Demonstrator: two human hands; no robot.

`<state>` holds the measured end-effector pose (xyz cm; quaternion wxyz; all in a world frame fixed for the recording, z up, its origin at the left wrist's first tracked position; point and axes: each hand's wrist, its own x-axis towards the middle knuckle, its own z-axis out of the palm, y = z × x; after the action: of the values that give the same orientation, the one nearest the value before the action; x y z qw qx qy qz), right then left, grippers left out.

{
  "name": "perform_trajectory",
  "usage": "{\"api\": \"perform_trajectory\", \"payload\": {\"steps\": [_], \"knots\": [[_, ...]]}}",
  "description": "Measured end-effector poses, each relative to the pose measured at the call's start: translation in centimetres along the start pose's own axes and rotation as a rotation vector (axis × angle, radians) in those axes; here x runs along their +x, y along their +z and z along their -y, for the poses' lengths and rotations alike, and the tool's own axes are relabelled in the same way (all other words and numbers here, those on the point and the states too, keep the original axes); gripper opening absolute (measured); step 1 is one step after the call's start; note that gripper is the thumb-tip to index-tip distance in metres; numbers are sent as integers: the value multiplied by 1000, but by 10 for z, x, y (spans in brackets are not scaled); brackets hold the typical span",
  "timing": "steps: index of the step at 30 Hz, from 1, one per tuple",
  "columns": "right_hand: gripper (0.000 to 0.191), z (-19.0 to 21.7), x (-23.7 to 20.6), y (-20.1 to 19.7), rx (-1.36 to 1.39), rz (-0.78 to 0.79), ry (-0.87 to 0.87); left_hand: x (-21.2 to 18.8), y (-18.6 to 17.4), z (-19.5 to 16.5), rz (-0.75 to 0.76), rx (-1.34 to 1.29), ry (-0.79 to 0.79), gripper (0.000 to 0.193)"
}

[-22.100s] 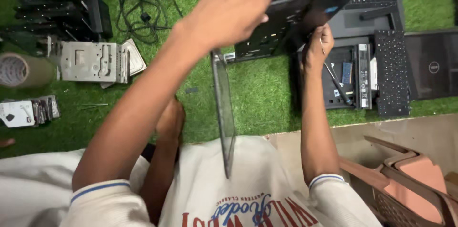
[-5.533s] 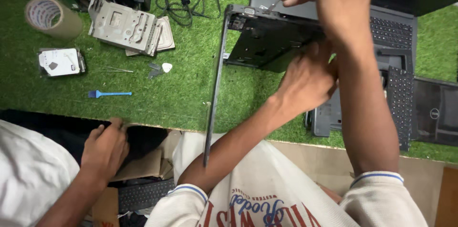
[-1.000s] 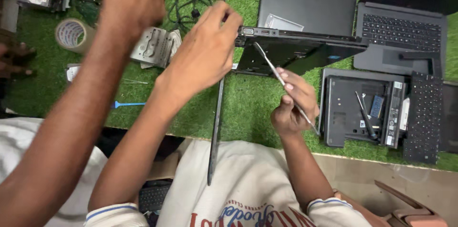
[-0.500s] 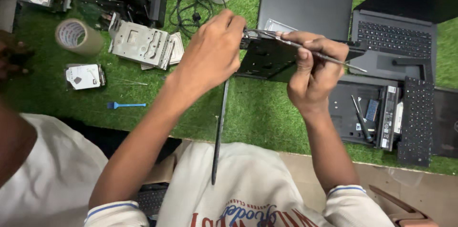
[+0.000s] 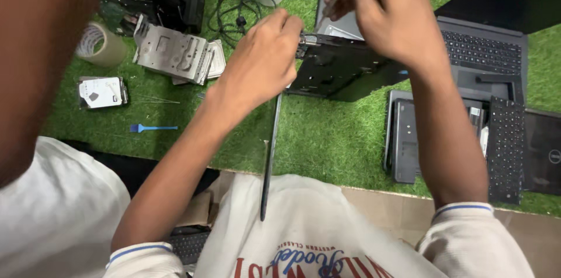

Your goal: The person pries open the bottom cover of a laptop chassis using a metal spudger, working the tool along the seam around the edges. They rotate and reposition the laptop shell on the bench and continue prying along the side to release the cover.

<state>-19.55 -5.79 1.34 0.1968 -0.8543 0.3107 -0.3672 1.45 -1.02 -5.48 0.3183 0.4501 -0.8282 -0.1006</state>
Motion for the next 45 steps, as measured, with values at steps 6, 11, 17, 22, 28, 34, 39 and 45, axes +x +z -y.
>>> {"api": "perform_trajectory", "payload": {"steps": [6, 11, 17, 22, 28, 34, 39, 45], "knots": [[21, -7, -2, 8, 51, 91, 113, -1, -5, 8, 46, -142, 61, 23], [10, -6, -17, 21, -21, -60, 21, -2, 1, 7, 25, -129, 39, 14], [15, 0, -32, 34, 136, -269, 98, 7, 10, 8, -76, -223, -113, 10], [17, 2, -33, 42, 163, -326, 121, 11, 13, 8, -335, -272, 65, 5], [15, -4, -38, 42, 295, -314, 225, 8, 21, 34, -332, -677, -222, 14], [16, -23, -55, 42, 451, -326, 197, -43, 55, 88, -195, -779, -450, 20], [18, -18, -68, 48, 291, -395, 81, -78, 70, 100, 148, -564, -646, 33], [19, -4, -60, 24, 469, -663, -11, -33, 18, 63, -312, -239, -282, 22]]}}
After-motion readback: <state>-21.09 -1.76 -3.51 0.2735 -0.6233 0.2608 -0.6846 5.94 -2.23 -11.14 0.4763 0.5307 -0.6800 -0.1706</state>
